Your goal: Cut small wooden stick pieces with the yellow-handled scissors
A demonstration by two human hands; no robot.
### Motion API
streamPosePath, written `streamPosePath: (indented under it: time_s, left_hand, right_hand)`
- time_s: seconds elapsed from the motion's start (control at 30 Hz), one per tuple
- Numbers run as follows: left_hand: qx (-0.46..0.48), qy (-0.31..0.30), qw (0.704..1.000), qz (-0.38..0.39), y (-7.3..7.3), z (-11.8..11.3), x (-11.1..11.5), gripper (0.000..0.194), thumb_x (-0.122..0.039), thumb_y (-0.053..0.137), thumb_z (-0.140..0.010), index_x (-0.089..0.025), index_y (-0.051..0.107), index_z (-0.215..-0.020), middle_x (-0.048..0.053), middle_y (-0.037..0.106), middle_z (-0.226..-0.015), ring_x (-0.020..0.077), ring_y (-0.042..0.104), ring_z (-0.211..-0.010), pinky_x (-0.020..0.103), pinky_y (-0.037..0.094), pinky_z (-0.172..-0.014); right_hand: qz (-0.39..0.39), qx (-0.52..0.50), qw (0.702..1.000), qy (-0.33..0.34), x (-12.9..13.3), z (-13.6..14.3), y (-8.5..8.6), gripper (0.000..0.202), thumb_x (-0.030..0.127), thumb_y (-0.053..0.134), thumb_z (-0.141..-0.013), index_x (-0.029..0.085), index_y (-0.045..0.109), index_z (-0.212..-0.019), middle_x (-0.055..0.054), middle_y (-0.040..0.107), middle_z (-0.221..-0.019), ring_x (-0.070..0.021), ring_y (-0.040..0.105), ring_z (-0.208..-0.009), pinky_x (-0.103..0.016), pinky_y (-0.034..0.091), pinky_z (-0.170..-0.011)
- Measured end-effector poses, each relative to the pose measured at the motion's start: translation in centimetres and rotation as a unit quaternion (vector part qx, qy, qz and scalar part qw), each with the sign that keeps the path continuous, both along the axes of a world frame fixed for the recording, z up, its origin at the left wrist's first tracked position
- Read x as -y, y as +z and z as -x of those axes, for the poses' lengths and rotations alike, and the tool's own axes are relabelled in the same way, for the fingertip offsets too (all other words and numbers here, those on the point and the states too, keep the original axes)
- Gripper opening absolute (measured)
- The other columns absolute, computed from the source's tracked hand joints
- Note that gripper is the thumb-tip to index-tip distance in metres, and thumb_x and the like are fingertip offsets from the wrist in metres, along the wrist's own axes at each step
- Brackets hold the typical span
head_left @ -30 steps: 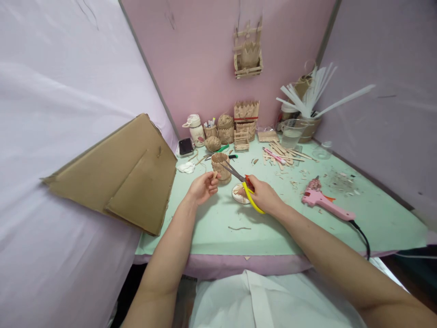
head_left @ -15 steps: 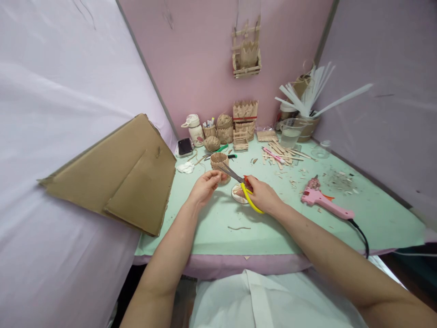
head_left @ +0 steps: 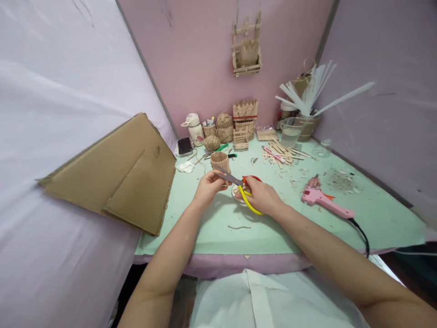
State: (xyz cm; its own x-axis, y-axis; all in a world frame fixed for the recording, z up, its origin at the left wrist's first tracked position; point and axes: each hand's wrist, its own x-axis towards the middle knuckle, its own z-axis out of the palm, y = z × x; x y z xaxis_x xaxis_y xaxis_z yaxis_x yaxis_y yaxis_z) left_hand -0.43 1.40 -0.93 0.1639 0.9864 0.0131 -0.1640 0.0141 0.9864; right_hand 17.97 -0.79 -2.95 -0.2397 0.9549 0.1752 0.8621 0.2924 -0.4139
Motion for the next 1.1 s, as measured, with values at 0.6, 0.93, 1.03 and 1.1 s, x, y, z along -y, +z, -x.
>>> streamPosePath:
  time_s: [0.6,0.93,1.03,1.1]
  left_hand:
    - [-0.008,0.01,1.0,-0.028,-0.39,-0.32,0.08,0.025,-0.024,0.069,-0.062,-0.017,0.056,-0.082,0.001,0.068,-0.076,0.0144,0.064,-0.072,0.03,0.051,-0.069]
    - [-0.01,0.01,1.0,-0.021,-0.27,-0.48,0.29,0.026,-0.028,0.07,-0.062,-0.017,0.059,-0.084,0.002,0.069,-0.077,0.0149,0.065,-0.073,0.033,0.052,-0.075]
    - [-0.014,-0.003,0.999,-0.03,-0.14,-0.3,0.3,0.023,-0.027,0.069,-0.064,-0.017,0.061,-0.083,0.002,0.068,-0.078,0.0147,0.064,-0.074,0.032,0.052,-0.074]
    - [-0.023,-0.012,0.999,-0.04,-0.11,-0.06,0.21,0.021,-0.027,0.068,-0.065,-0.016,0.061,-0.082,0.003,0.068,-0.078,0.0147,0.064,-0.075,0.032,0.051,-0.074]
  right_hand:
    - [0.012,-0.001,1.0,0.002,0.25,0.21,0.33,0.039,0.056,0.046,-0.082,0.022,0.047,-0.1,-0.006,0.065,-0.093,-0.021,0.061,-0.077,-0.027,0.03,-0.054]
    - [0.02,0.027,0.999,0.003,0.47,0.34,0.3,0.041,0.056,0.041,-0.084,0.02,0.045,-0.103,-0.009,0.065,-0.094,-0.0227,0.061,-0.077,-0.028,0.029,-0.055]
    - [0.018,0.029,0.999,0.006,0.5,0.37,0.26,0.039,0.055,0.041,-0.085,0.02,0.046,-0.101,-0.009,0.066,-0.092,-0.0227,0.061,-0.076,-0.028,0.028,-0.054]
    - [0.014,0.023,1.0,0.013,0.46,0.35,0.24,0.036,0.053,0.042,-0.086,0.02,0.045,-0.1,-0.008,0.066,-0.09,-0.0219,0.061,-0.075,-0.027,0.027,-0.054]
